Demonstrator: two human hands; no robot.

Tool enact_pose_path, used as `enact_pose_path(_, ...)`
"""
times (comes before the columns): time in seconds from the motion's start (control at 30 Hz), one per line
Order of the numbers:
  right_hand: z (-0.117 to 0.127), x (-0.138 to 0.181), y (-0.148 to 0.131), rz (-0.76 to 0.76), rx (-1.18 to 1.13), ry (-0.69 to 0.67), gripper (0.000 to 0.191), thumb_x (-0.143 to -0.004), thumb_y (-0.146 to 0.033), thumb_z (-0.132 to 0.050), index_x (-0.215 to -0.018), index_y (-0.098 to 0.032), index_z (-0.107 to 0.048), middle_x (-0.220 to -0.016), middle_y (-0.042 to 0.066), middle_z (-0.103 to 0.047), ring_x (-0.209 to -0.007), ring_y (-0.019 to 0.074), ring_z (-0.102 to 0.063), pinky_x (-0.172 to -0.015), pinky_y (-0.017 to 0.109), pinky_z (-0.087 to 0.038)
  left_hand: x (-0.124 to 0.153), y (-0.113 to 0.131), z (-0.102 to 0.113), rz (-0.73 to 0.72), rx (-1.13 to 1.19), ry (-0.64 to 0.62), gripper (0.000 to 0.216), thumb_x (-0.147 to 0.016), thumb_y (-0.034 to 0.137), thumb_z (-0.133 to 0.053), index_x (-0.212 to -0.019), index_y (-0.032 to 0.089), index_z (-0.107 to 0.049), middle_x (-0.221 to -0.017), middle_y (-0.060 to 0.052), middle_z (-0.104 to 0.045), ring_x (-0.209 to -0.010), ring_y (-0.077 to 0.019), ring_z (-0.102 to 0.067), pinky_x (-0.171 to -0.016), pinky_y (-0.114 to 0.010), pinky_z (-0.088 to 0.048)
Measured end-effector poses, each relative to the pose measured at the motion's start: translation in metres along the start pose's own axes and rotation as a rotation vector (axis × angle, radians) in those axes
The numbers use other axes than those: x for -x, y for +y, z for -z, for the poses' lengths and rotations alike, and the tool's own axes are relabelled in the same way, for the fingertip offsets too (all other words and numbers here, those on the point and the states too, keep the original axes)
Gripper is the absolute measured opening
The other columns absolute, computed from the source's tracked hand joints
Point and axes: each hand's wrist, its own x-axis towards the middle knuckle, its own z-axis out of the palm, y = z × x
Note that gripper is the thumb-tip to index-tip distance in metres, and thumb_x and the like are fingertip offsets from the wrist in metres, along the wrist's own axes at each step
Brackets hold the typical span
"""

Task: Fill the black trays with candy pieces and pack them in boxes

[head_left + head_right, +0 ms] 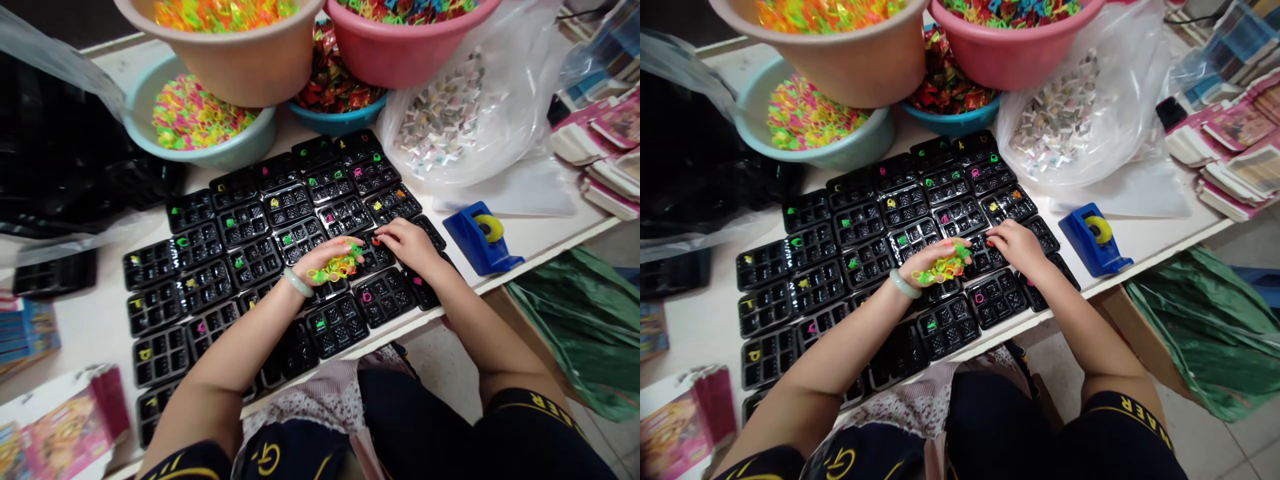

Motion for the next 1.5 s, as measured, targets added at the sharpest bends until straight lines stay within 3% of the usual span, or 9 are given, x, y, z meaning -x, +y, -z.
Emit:
enact_pose_path(0.13, 0.004, 0.009, -0.019, 0.106, -0.206, -0.090, 0.019, -0.084, -0.028, -0.064, -0.102, -0.028, -0.072, -0.100, 0.003, -0.064, -0.084, 0.0183, -0.061, -0.076, 0.034, -0.050, -0.011, -0.007, -0.008, -0.016, 0.000, 0.001, 0.040, -0.073, 0.033, -0.077, -0.104, 0.014, -0.062, -0.082, -0.007, -0.069, -0.063, -0.0141, -0.066, -0.047, -0.018, -0.043)
enact_pose_path(0.23, 0.003, 0.013, -0.026, 0.123, -0.214, -0.080, 0.012, -0.086, -0.026, -0.062, -0.090, -0.027, -0.072, -0.094, 0.003, -0.063, -0.088, 0.0184, -0.060, -0.082, 0.036, -0.049, -0.020, -0.013, -0.013, -0.012, 0.032, 0.009, 0.037, -0.073, 0.034, -0.078, -0.099, 0.013, -0.062, -0.082, -0.008, -0.069, -0.066, -0.0142, -0.066, -0.055, -0.021, -0.049)
enact_pose_path(0.43, 0.000, 0.017, -0.015, -0.025, -0.479, 0.023, 0.013, -0.082, -0.036, -0.066, -0.082, -0.024, -0.069, -0.087, 0.002, -0.064, -0.084, 0.0175, -0.061, -0.077, 0.035, -0.049, -0.029, -0.016, -0.019, 0.034, 0.034, -0.042, 0.038, -0.081, 0.046, -0.068, -0.105, 0.016, -0.060, -0.083, -0.009, -0.068, -0.059, -0.0149, -0.064, -0.039, -0.017, -0.035)
enact_pose_path(0.57, 0.010, 0.024, -0.004, -0.180, -0.628, 0.011, 0.023, -0.077, -0.044, -0.067, -0.083, -0.023, -0.066, -0.085, 0.001, -0.067, -0.072, 0.0148, -0.059, -0.068, 0.032, -0.050, -0.031, -0.014, -0.020, 0.027, 0.039, -0.050, 0.035, -0.080, 0.041, -0.070, -0.103, 0.016, -0.062, -0.084, -0.009, -0.068, -0.059, -0.0135, -0.064, -0.044, -0.018, -0.041)
enact_pose_path(0.63, 0.023, 0.027, 0.007, -0.191, -0.547, 0.106, 0.022, -0.077, -0.044, -0.067, -0.082, -0.022, -0.066, -0.085, 0.001, -0.067, -0.072, 0.0154, -0.059, -0.067, 0.032, -0.049, -0.030, -0.012, -0.019, 0.035, 0.041, -0.064, 0.034, -0.081, 0.040, -0.069, -0.103, 0.015, -0.062, -0.085, -0.009, -0.068, -0.059, -0.0131, -0.064, -0.044, -0.018, -0.041)
enact_pose_path(0.8, 0.059, 0.027, 0.046, -0.142, 0.038, 0.391, 0.012, -0.082, -0.033, -0.063, -0.079, -0.022, -0.067, -0.088, 0.006, -0.062, -0.076, 0.0192, -0.058, -0.072, 0.036, -0.047, -0.023, -0.005, -0.013, 0.032, 0.044, -0.071, 0.031, -0.080, 0.037, -0.069, -0.102, 0.016, -0.062, -0.084, -0.008, -0.068, -0.058, -0.0127, -0.063, -0.035, -0.013, -0.031)
enact_pose_path(1.07, 0.055, 0.012, 0.062, -0.254, 0.471, 0.155, 0.008, -0.085, -0.023, -0.060, -0.080, -0.019, -0.065, -0.087, 0.008, -0.062, -0.074, 0.0202, -0.056, -0.068, 0.033, -0.040, -0.015, -0.002, -0.015, -0.031, 0.029, -0.025, 0.029, -0.079, 0.034, -0.070, -0.098, 0.012, -0.064, -0.081, -0.008, -0.069, -0.059, -0.0124, -0.064, -0.051, -0.018, -0.049)
enact_pose_path(1.27, 0.070, 0.040, 0.048, -0.239, 0.364, 0.157, 0.010, -0.087, -0.025, -0.058, -0.082, -0.021, -0.066, -0.090, 0.007, -0.064, -0.081, 0.0221, -0.060, -0.073, 0.034, -0.042, -0.011, -0.002, -0.012, -0.015, 0.028, -0.016, 0.028, -0.081, 0.030, -0.066, -0.101, 0.012, -0.063, -0.082, -0.008, -0.069, -0.058, -0.0121, -0.065, -0.051, -0.018, -0.049)
enact_pose_path(1.5, 0.079, 0.087, 0.050, -0.180, 0.314, 0.003, 0.006, -0.082, -0.026, -0.064, -0.080, -0.022, -0.069, -0.089, 0.007, -0.064, -0.088, 0.0252, -0.060, -0.080, 0.040, -0.047, -0.018, -0.011, -0.014, 0.070, 0.069, -0.050, 0.034, -0.084, 0.026, -0.059, -0.114, 0.011, -0.060, -0.083, -0.009, -0.069, -0.057, -0.0133, -0.065, -0.049, -0.019, -0.048)
